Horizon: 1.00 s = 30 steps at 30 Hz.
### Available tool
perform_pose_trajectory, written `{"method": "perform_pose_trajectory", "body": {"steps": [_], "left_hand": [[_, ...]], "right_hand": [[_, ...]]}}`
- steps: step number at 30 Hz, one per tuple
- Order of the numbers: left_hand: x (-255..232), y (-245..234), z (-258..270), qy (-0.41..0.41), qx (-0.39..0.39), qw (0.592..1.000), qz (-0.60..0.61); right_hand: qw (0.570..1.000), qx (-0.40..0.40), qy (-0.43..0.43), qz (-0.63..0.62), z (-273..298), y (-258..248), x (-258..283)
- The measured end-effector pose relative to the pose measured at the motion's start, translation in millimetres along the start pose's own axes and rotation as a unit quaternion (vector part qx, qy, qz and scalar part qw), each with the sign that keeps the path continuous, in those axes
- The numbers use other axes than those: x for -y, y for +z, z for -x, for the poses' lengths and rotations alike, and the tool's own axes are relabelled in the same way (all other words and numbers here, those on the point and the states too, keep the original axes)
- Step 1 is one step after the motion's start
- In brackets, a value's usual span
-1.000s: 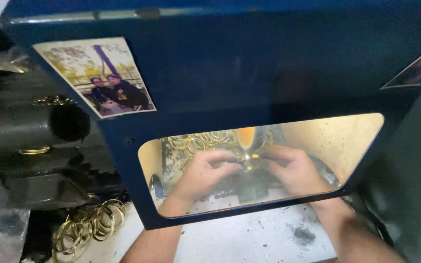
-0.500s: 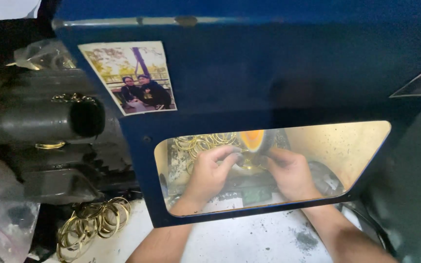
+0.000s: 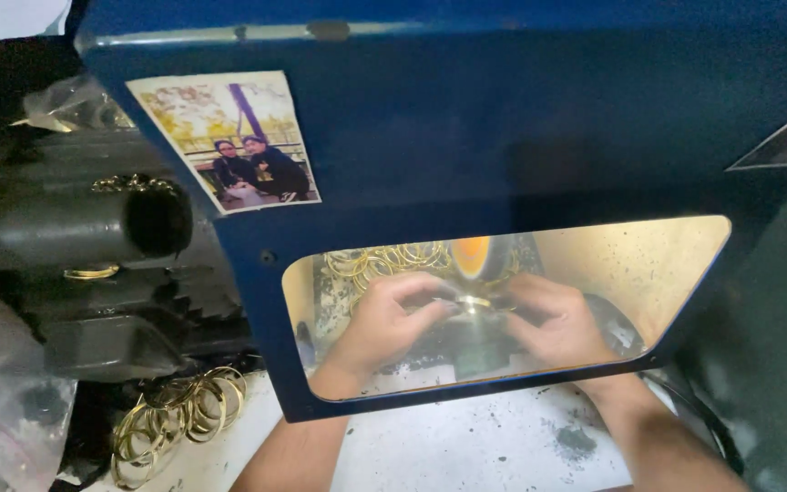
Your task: The person holds gold-colored metal rings against a rotating polishing wheel inside a blue machine. They repeatedly pick up rings, press them against the wheel, and place them back into the machine's tray. The process continues throughout the clip.
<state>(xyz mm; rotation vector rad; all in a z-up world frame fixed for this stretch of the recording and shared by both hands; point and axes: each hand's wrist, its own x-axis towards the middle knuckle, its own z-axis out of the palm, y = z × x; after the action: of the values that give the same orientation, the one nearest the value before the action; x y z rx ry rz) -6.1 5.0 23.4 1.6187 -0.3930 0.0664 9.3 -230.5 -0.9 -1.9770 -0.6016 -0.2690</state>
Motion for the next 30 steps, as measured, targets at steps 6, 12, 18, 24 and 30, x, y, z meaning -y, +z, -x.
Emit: {"method": "perform_pose_trajectory", "body": {"steps": [6,12,18,24,30], "left_hand": [[7.8,10.4,-2.8,-0.05,-0.018,0.998,0.041],[19.6,11.1,-1.0,-0.042,-0.075,0.996,0.032],[23.9,9.1,3.2,-0.031,-0.101,0.994,0.007],[17.9,-4.8,3.0,-0.056,-0.061,0.997,0.011],[9.3,-1.3,-0.1,-0.087,0.002,0.996,0.033]], "right_hand": [[0.983,0.05,0.175,-0.038,-7.9,-4.1,11.5],[0.984,0.004,0.178,-0.028,-3.2,16.6,2.5],[0.987,-0.01,0.158,0.007,2.3,21.0,-5.6],[0.99,-0.006,0.139,-0.01,-11.6,25.7,31.2],[0.992,-0.011,0.067,0.105,-4.0,5.3,12.8]]}}
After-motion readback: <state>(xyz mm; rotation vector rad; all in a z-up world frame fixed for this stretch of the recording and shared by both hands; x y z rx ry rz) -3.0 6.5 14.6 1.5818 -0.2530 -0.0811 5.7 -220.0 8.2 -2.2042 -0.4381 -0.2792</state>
